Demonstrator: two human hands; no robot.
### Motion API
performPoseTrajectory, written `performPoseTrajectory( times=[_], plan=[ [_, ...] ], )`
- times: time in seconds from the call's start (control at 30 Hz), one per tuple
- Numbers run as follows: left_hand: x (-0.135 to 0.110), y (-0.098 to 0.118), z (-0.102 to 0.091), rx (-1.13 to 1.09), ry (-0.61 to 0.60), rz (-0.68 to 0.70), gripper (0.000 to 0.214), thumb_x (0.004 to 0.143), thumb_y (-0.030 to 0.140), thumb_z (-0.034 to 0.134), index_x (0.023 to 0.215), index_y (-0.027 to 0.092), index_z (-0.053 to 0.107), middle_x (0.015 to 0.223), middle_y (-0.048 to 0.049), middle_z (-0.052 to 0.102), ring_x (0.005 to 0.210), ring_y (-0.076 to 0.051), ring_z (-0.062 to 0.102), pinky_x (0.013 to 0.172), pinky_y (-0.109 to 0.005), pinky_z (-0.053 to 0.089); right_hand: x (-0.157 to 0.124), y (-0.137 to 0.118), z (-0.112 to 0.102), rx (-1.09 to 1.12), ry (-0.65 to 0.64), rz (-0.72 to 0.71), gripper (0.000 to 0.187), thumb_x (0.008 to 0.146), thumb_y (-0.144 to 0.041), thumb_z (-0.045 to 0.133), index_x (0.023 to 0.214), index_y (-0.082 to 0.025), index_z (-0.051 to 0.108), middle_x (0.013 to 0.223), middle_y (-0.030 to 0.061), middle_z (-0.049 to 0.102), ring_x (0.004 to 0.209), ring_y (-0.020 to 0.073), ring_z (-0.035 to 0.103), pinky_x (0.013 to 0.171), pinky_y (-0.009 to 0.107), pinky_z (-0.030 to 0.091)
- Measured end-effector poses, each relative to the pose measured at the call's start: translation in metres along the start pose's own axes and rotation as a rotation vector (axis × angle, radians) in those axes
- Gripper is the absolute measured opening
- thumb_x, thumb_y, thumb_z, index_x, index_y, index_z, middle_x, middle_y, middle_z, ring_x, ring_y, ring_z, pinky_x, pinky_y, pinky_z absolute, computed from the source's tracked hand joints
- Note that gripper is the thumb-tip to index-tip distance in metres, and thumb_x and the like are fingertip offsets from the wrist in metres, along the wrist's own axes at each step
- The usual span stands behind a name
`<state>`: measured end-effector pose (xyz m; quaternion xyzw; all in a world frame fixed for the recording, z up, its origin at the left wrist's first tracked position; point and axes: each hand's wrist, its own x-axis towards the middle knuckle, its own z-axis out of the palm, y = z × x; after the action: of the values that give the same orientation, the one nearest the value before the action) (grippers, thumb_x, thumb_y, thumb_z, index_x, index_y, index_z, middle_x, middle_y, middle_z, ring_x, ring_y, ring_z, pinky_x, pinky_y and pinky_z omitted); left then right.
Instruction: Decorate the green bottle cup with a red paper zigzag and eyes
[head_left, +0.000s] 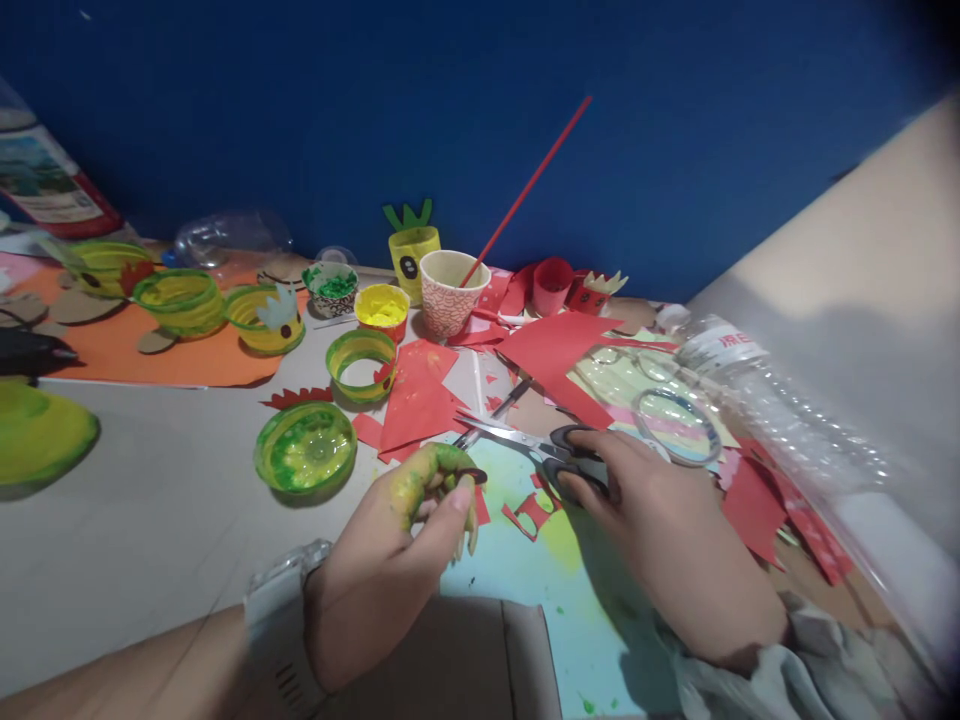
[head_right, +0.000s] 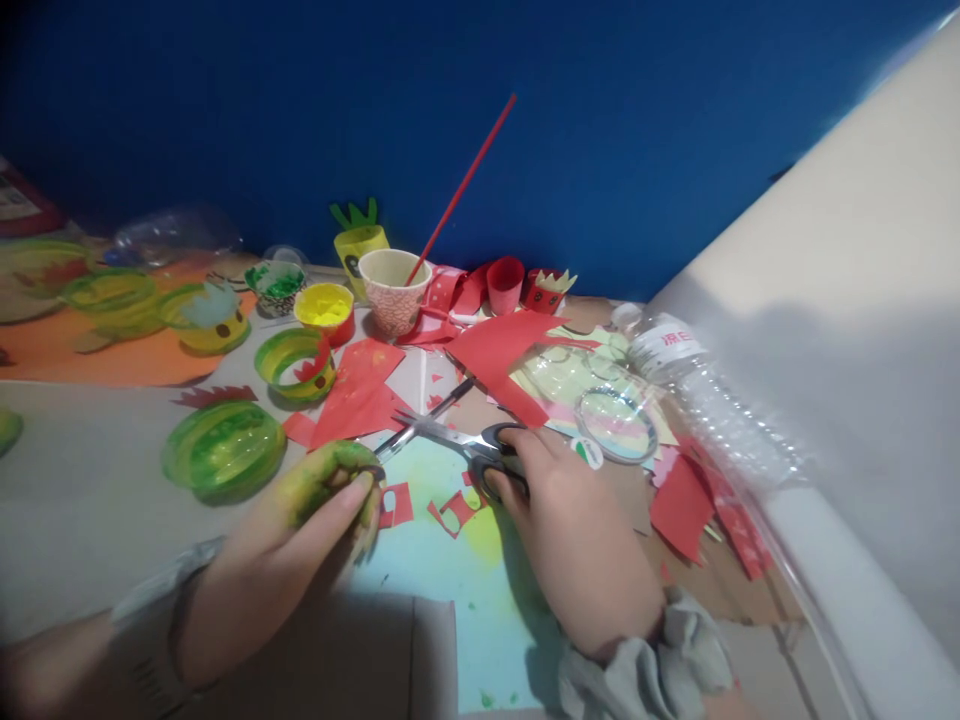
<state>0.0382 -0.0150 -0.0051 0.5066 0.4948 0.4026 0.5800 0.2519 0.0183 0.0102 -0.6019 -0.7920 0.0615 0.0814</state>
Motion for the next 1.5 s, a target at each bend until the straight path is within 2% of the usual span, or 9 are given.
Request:
performPoseTrajectory(
  times=[0.13, 0.27, 0.53, 0.63, 0.8, 0.9, 1.07, 1.2, 1.5],
  plan=[
    [0.0, 0.001, -0.002, 0.052, -0.025, 0.023, 0.021, 0.097, 0.027, 0.042, 0.08, 0.017, 0.05, 0.065, 0.0009, 0.05, 0.059, -0.012, 0.046, 0.055, -0.023, 0.037, 0.001, 0.002, -0.001, -0.046, -0.007, -0.031, 0.026, 0.092, -0.024, 0.051, 0.114, -0.013, 0.06, 0.11, 0.013, 0.066, 0.086, 0.0247, 0.066, 0.074, 0.035, 0.051],
    [0.001, -0.001, -0.003, 0.045, -0.073, 0.066, 0.018, 0.098, 0.024, 0.041, 0.084, 0.017, 0.05, 0.068, 0.0009, 0.053, 0.06, -0.011, 0.047, 0.056, -0.022, 0.039, 0.001, 0.005, -0.001, -0.094, -0.038, -0.043, 0.031, 0.096, -0.025, 0.043, 0.12, -0.013, 0.059, 0.118, 0.0136, 0.063, 0.094, 0.0274, 0.065, 0.079, 0.04, 0.051],
    [0.0, -0.006, -0.002, -0.001, -0.036, 0.028, 0.019, 0.098, 0.028, 0.043, 0.083, 0.018, 0.049, 0.068, 0.0028, 0.053, 0.06, -0.009, 0.048, 0.055, -0.02, 0.04, 0.005, 0.007, 0.012, -0.209, 0.111, -0.089, 0.032, 0.094, -0.022, 0.042, 0.111, -0.01, 0.067, 0.105, 0.0145, 0.064, 0.085, 0.0269, 0.065, 0.069, 0.037, 0.055],
    [0.001, -0.006, -0.001, -0.004, -0.035, 0.026, 0.018, 0.098, 0.029, 0.043, 0.085, 0.018, 0.05, 0.068, 0.0029, 0.053, 0.059, -0.009, 0.048, 0.054, -0.02, 0.04, 0.004, 0.007, 0.012, -0.204, 0.105, -0.084, 0.033, 0.094, -0.021, 0.041, 0.112, -0.009, 0.066, 0.105, 0.0152, 0.061, 0.08, 0.0243, 0.065, 0.07, 0.035, 0.055],
    [0.003, -0.003, -0.001, 0.022, -0.065, 0.039, 0.018, 0.097, 0.026, 0.043, 0.082, 0.017, 0.049, 0.067, 0.0031, 0.052, 0.058, -0.009, 0.048, 0.054, -0.019, 0.039, -0.003, 0.0, -0.003, -0.035, 0.127, -0.036, 0.031, 0.094, -0.029, 0.047, 0.122, -0.019, 0.055, 0.114, 0.0123, 0.054, 0.103, 0.0289, 0.057, 0.087, 0.044, 0.048],
    [0.003, -0.004, -0.001, 0.039, -0.111, 0.094, 0.02, 0.097, 0.025, 0.043, 0.081, 0.016, 0.049, 0.067, 0.0029, 0.052, 0.058, -0.008, 0.048, 0.055, -0.018, 0.04, -0.008, -0.014, -0.009, 0.239, 0.106, -0.103, 0.02, 0.093, -0.032, 0.053, 0.112, -0.028, 0.055, 0.111, 0.0046, 0.056, 0.105, 0.0224, 0.056, 0.089, 0.036, 0.045],
    [0.001, -0.009, -0.001, 0.15, -0.168, 0.114, 0.021, 0.098, 0.03, 0.043, 0.088, 0.015, 0.055, 0.075, 0.0001, 0.057, 0.066, -0.01, 0.052, 0.06, -0.021, 0.042, -0.015, -0.031, 0.0, 0.528, 0.037, -0.164, 0.012, 0.091, -0.021, 0.057, 0.101, -0.028, 0.056, 0.104, 0.0007, 0.058, 0.102, 0.016, 0.056, 0.087, 0.026, 0.044],
    [0.001, -0.01, -0.002, 0.237, -0.19, 0.094, 0.023, 0.098, 0.033, 0.043, 0.094, 0.015, 0.058, 0.079, -0.0013, 0.06, 0.069, -0.013, 0.053, 0.063, -0.025, 0.042, -0.017, -0.033, 0.007, 0.603, 0.061, -0.156, 0.01, 0.09, -0.017, 0.058, 0.094, -0.026, 0.057, 0.099, -0.0003, 0.059, 0.096, 0.0143, 0.057, 0.083, 0.024, 0.045],
    [0.0, -0.012, -0.001, 0.295, -0.191, 0.113, 0.022, 0.098, 0.032, 0.043, 0.083, 0.017, 0.051, 0.084, -0.0013, 0.063, 0.074, -0.014, 0.056, 0.066, -0.027, 0.042, -0.015, -0.032, 0.007, 0.637, 0.104, -0.137, 0.01, 0.089, -0.017, 0.06, 0.091, -0.026, 0.059, 0.095, -0.0017, 0.06, 0.093, 0.0131, 0.058, 0.082, 0.022, 0.044]
  ],
)
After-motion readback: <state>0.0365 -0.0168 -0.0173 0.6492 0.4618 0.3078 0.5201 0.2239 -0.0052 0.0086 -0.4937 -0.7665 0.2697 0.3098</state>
